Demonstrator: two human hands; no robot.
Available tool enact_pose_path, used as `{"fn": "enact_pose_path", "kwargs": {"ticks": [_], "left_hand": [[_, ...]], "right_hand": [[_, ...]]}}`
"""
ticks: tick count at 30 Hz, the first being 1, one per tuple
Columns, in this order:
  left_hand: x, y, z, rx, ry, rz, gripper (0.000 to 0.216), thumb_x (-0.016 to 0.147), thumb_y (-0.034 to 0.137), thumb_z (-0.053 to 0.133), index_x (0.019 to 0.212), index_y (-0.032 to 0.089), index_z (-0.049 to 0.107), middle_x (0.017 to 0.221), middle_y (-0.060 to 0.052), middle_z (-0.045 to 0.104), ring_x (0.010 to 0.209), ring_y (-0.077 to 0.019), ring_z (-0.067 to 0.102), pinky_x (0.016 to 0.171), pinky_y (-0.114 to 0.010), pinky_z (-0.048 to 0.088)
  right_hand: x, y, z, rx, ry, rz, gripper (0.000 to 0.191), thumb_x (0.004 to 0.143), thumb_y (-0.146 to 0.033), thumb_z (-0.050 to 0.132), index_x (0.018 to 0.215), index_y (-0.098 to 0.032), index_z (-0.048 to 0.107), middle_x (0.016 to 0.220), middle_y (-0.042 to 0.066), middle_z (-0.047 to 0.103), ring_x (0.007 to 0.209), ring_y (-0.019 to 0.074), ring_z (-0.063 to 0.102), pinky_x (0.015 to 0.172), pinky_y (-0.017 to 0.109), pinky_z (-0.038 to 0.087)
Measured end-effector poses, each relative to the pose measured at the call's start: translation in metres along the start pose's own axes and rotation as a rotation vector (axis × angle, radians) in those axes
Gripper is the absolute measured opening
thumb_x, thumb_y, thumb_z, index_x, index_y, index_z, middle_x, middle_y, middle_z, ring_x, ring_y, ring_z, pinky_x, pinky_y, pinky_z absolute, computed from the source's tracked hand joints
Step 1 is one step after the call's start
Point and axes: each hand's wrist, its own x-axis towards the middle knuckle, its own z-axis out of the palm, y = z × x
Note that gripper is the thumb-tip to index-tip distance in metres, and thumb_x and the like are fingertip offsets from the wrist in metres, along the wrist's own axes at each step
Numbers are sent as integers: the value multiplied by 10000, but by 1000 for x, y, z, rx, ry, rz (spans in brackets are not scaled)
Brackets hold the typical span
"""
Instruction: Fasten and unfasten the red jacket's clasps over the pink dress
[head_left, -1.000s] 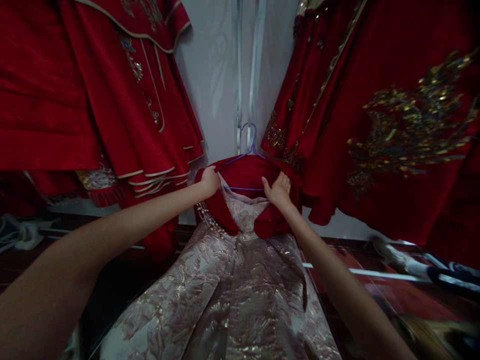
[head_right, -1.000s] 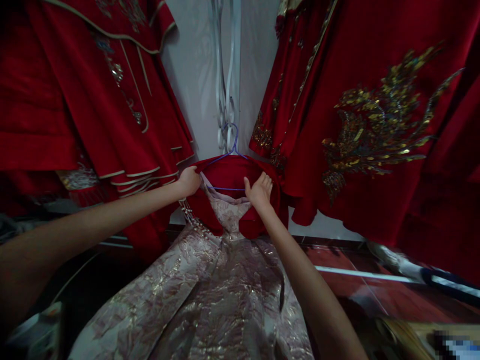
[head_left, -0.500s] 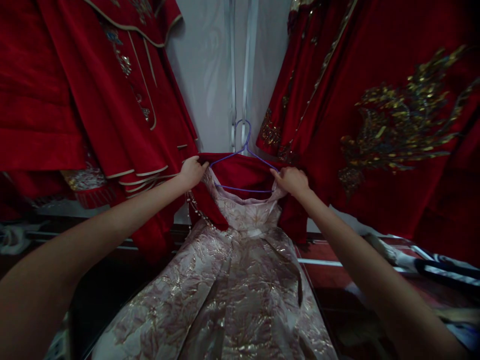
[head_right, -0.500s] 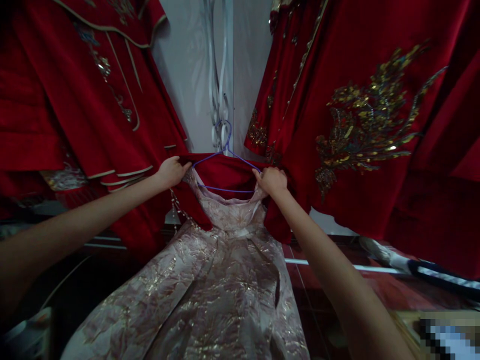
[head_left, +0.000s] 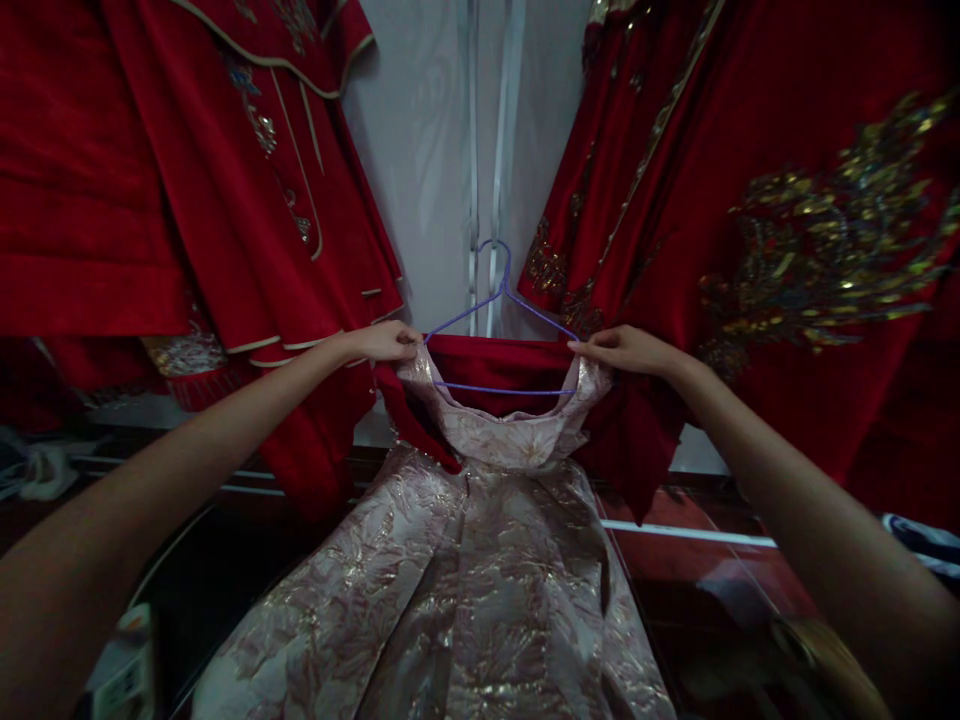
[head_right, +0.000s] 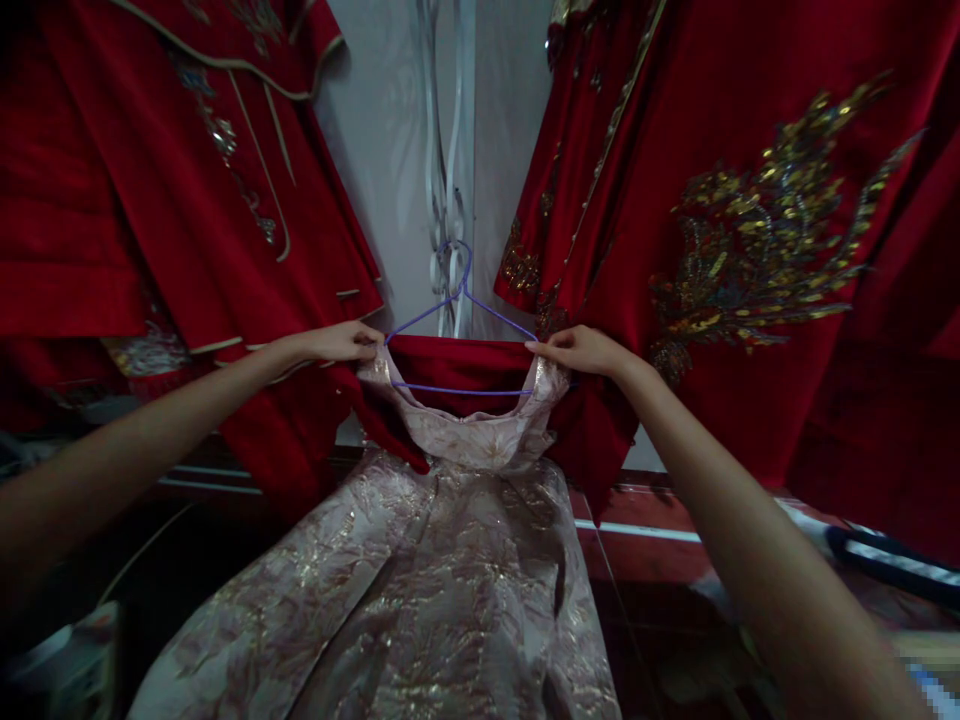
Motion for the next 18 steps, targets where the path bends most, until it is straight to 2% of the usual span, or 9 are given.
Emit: {"fn": "enact_pose_path", "kwargs": {"ticks": [2,5,6,9,12,15,18], "left_hand": [[-4,-7,5,-261,32,-26,73,559,181,533,490,170,555,484,19,509,477,-106,435,488,-222,331],[-10,-25,23,-621,168,-135,49,551,192,517,532,165,553,536,4,545,507,-115,469,495,-233,378],[-12,-31,32,-708,212,-180,55,556,204,509,535,166,542,534,-2,546,501,-118,469,495,-242,390],[-18,-49,59,-810,241,-253,124,601,266,488,527,171,517,505,-26,538,460,-127,453,484,-276,403],[-19,-59,76,-946,184,-260,224,681,354,494,665,154,596,614,-60,609,517,-145,513,540,-300,450],[-10,-60,72,-1107,320,-174,371,763,494,471,847,168,628,757,-54,648,636,-145,570,622,-288,483],[5,-56,56,-939,499,-98,476,770,591,470,915,176,654,819,-38,657,668,-130,562,590,-235,452]], "right_hand": [[3,7,-1,18,-59,15,630,712,-775,441,620,-187,646,602,24,607,579,139,545,528,242,401],[3,20,2,98,-198,34,588,685,-752,509,669,-188,674,641,33,638,605,159,575,533,250,438],[1,25,4,145,-199,48,580,690,-743,513,713,-189,682,675,37,652,625,166,586,536,252,450],[-12,38,17,288,-49,77,561,749,-709,471,834,-188,663,780,47,670,697,175,605,574,256,480],[-22,39,32,392,192,12,508,783,-642,495,997,-199,617,953,58,668,835,179,609,698,269,497],[-21,28,39,423,332,-33,502,793,-603,515,1086,-201,583,1038,69,648,897,183,596,767,287,483],[-15,18,41,401,343,-16,459,813,-593,483,981,-186,609,925,69,656,814,181,591,733,294,476]]}}
